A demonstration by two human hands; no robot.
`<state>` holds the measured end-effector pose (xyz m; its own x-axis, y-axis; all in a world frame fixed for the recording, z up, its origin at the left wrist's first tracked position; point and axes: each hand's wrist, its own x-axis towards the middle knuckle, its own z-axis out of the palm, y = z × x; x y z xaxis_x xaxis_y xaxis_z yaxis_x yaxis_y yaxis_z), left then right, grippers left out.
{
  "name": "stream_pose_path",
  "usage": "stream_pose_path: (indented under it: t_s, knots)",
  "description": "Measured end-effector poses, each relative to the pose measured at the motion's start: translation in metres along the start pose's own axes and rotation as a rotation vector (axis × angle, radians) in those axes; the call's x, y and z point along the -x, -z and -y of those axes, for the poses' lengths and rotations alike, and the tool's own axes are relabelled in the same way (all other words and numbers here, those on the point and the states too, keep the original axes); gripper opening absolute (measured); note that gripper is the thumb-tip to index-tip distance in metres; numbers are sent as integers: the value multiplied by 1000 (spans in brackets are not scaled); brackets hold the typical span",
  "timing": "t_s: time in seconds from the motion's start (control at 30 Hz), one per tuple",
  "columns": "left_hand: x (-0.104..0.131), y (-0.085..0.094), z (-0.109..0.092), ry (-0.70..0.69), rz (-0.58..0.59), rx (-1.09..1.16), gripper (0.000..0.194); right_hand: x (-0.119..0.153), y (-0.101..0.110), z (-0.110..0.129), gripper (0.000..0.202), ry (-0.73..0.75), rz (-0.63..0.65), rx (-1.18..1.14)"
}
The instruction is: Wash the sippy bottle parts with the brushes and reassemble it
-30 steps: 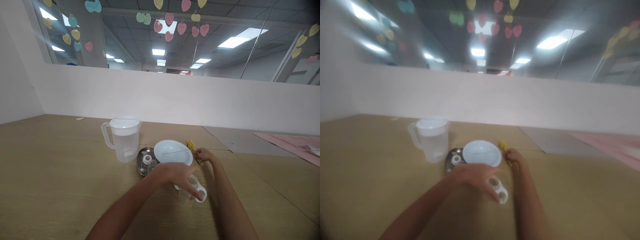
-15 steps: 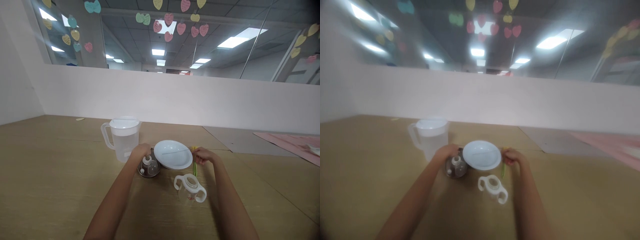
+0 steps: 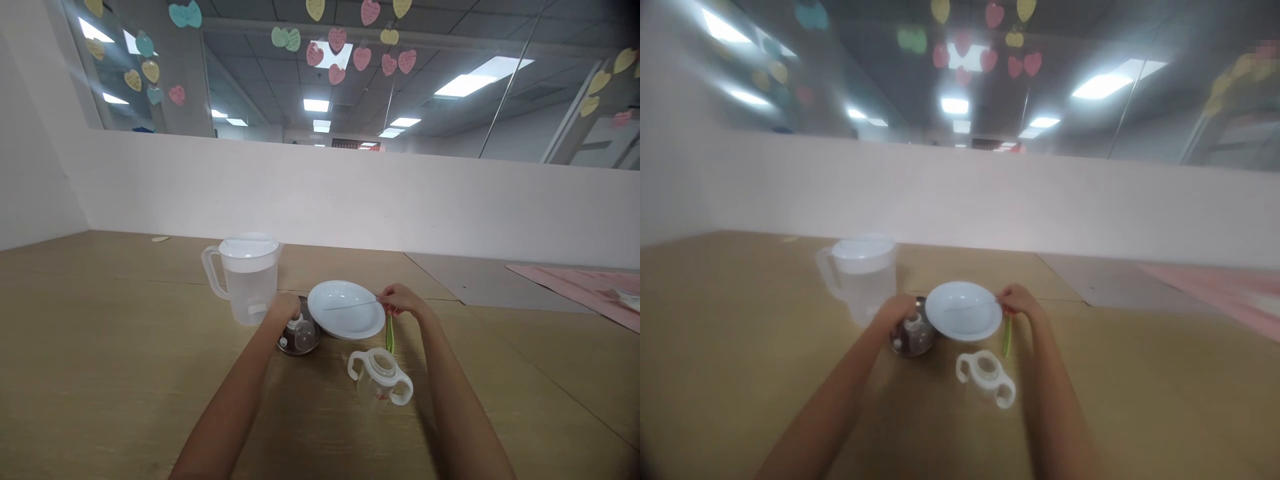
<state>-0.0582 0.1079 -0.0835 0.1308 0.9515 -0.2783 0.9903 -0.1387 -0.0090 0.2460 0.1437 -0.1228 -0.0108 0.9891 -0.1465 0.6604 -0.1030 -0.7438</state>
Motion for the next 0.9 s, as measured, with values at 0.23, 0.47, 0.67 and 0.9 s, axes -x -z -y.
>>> stream_pose_path:
  t_s: [0.23, 0.47, 0.67, 0.9]
  knots:
    - [20, 12, -1, -75, -262, 35, 12, 9, 11, 18, 8, 119, -105, -79]
    - [37, 35, -16, -298, -554, 176, 18, 39, 19, 57, 17, 302, -357, -300]
    - [27, 38, -26, -562, -765, 672, 12, 84, 43, 82, 23, 474, -781, -466]
    - [20, 35, -32, -698, -642, 1032, 17, 146, 51, 106, 23, 623, -874, -706]
